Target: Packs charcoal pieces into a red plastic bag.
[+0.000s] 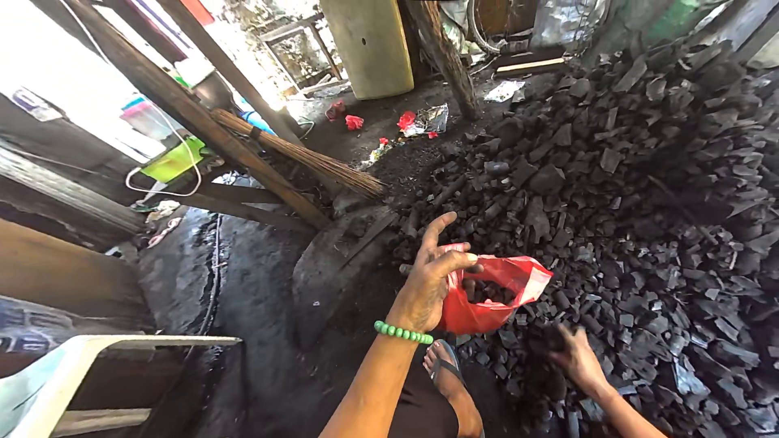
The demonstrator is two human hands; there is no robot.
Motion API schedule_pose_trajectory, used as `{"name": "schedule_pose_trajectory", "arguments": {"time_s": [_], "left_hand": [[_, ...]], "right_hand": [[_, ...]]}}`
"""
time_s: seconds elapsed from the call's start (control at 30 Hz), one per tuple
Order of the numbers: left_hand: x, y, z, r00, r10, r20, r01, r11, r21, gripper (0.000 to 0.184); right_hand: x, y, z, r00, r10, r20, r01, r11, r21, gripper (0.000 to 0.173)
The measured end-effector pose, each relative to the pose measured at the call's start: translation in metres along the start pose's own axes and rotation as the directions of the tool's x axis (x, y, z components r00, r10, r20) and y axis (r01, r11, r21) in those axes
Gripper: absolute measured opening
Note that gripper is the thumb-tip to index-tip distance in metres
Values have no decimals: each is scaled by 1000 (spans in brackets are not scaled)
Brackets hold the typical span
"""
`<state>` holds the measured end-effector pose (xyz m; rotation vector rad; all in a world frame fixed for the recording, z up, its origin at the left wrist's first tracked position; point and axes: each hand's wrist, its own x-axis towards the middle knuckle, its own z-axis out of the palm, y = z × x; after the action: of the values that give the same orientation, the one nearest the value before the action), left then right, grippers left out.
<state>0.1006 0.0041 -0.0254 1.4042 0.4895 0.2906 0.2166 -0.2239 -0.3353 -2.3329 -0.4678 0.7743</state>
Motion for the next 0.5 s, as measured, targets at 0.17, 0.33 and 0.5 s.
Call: {"name": "schedule_pose_trajectory", "arguments": {"time_s": [0.17,0.33,0.5], "left_hand": [[2,-7,7,984,21,180,-47,989,142,82],[5,-8,15,955,41,294,-101,976,194,86],[3,-7,31,917,44,397,-113,982,152,87]], "right_hand": [[-17,-72,-78,891,68,-449,356,509,784,57],[-49,-146,-108,698,-421,-580,703,555,444,55],[-37,-172,-96,874,-350,338,452,840,-301,63]]}}
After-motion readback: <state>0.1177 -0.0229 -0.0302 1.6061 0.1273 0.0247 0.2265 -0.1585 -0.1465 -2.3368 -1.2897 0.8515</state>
